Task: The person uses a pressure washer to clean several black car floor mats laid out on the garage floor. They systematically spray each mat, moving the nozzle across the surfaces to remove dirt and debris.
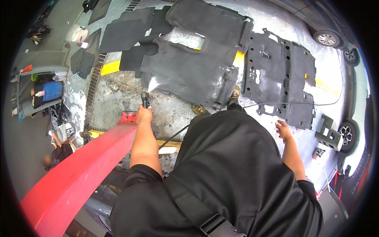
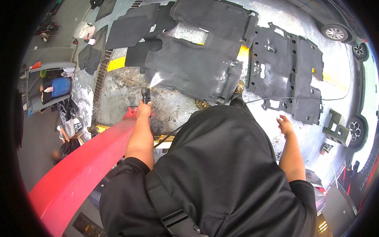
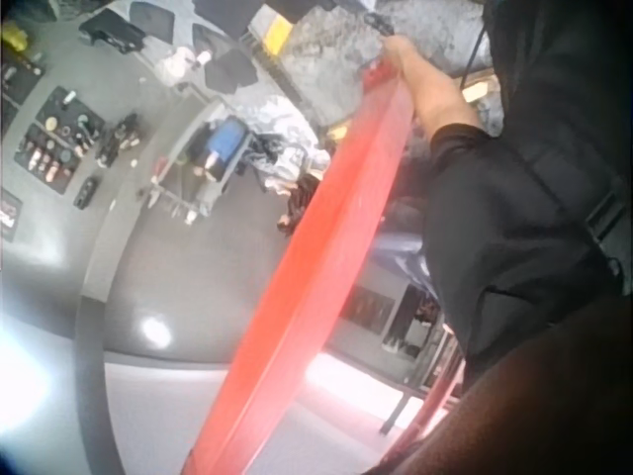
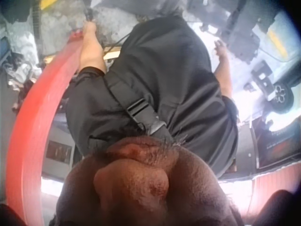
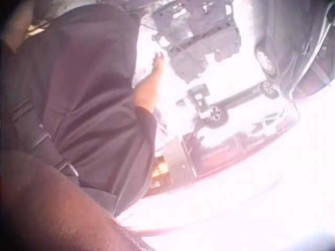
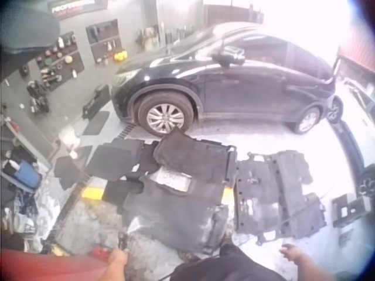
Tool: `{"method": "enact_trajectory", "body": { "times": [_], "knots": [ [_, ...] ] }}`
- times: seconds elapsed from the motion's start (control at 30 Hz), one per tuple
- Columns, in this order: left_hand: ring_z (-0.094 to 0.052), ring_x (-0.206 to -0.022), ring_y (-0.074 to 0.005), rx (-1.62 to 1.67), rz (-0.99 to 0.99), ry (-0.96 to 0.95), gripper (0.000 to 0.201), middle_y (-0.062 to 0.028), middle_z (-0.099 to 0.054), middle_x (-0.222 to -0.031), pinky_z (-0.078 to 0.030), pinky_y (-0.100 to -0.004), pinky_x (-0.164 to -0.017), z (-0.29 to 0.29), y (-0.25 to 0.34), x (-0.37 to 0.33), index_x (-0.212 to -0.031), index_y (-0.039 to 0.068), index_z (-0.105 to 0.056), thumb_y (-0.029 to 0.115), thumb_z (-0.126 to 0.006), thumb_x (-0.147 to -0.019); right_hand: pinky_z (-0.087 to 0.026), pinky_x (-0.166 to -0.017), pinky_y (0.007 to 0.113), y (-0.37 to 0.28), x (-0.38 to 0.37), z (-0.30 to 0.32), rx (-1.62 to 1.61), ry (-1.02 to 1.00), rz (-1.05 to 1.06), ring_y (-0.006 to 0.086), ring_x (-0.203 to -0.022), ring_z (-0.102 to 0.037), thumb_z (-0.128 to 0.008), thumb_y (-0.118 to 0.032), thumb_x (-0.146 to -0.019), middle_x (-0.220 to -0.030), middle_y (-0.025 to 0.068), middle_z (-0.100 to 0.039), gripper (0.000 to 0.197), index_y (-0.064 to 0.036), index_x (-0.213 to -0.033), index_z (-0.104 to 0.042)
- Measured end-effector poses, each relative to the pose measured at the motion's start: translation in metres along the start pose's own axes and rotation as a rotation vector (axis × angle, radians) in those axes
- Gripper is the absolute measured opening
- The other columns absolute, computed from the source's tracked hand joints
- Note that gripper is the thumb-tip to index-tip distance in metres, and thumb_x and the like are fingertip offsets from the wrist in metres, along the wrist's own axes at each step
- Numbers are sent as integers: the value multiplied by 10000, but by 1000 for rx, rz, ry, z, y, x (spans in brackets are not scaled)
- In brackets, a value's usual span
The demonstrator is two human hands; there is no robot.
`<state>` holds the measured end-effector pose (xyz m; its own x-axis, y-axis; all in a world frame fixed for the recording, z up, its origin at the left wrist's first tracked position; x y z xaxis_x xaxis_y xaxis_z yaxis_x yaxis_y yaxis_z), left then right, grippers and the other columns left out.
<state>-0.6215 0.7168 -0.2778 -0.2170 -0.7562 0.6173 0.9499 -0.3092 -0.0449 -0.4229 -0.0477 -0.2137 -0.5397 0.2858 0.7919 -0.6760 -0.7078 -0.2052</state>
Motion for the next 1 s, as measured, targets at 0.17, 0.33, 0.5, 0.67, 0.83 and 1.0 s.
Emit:
{"method": "enact_trajectory", "body": {
  "times": [0.17, 0.33, 0.5, 0.67, 0.83, 1.0],
  "knots": [
    [-637, -1217, -361, 41, 67, 129, 595, -177, -680, -1281, -495, -509, -985, 34, -13, -1, -1448, 134, -445, 438, -619, -967, -468, -609, 319, -26, -5, 11, 45, 35, 47, 153, -800, -578, -646, -384, -968, -1023, 75, -666, 557, -152, -1462, -533],
    [-720, -884, -326, 279, -3, 47, 558, -196, -719, -1000, -569, -462, -765, -5, -52, -60, -1384, 62, -481, 353, -682, -953, -501, -770, 337, -54, -10, 13, 30, 31, 198, 175, -878, -604, -654, -383, -965, -1110, 96, -682, 566, -120, -1454, -544],
    [-565, -492, -192, 583, -124, -228, 419, -86, -590, -669, -490, -374, -421, -56, -22, -45, -1214, 25, -520, 255, -736, -939, -500, -850, 350, -47, -15, 10, 32, 10, 190, 188, -928, -611, -655, -393, -966, -1145, 121, -686, 583, -87, -1450, -542],
    [-575, -501, -185, 405, -289, -381, 482, -76, -607, -683, -488, -371, -449, -92, 43, 19, -1306, 56, -545, 251, -754, -918, -501, -867, 361, -22, -24, 7, 106, -42, 120, 211, -933, -624, -650, -422, -968, -1151, 138, -688, 609, -96, -1466, -521],
    [-660, -640, -237, 360, -420, -490, 536, -121, -683, -835, -540, -392, -581, -131, 84, 68, -1374, 112, -538, 309, -734, -915, -471, -617, 328, -19, -37, 14, 150, -81, 18, 185, -859, -598, -652, -434, -967, -1096, 113, -696, 588, -154, -1467, -521],
    [-629, -1196, -412, 37, -357, -209, 610, -210, -678, -1258, -477, -516, -1008, -111, 134, 127, -1472, 225, -457, 429, -663, -936, -447, -575, 324, -37, -93, 43, 202, -125, 37, 177, -838, -600, -646, -442, -968, -1116, 119, -694, 597, -142, -1468, -518]
  ]
}}
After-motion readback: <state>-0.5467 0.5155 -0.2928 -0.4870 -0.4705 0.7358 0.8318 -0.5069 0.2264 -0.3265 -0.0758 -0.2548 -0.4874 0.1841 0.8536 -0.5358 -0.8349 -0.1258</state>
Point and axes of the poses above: each hand's wrist, its own x-axis away from the middle knuckle, its own z-axis out of the back of the hand, y = z × x, the point moved 5 cm from there along -x, towards the middle knuckle
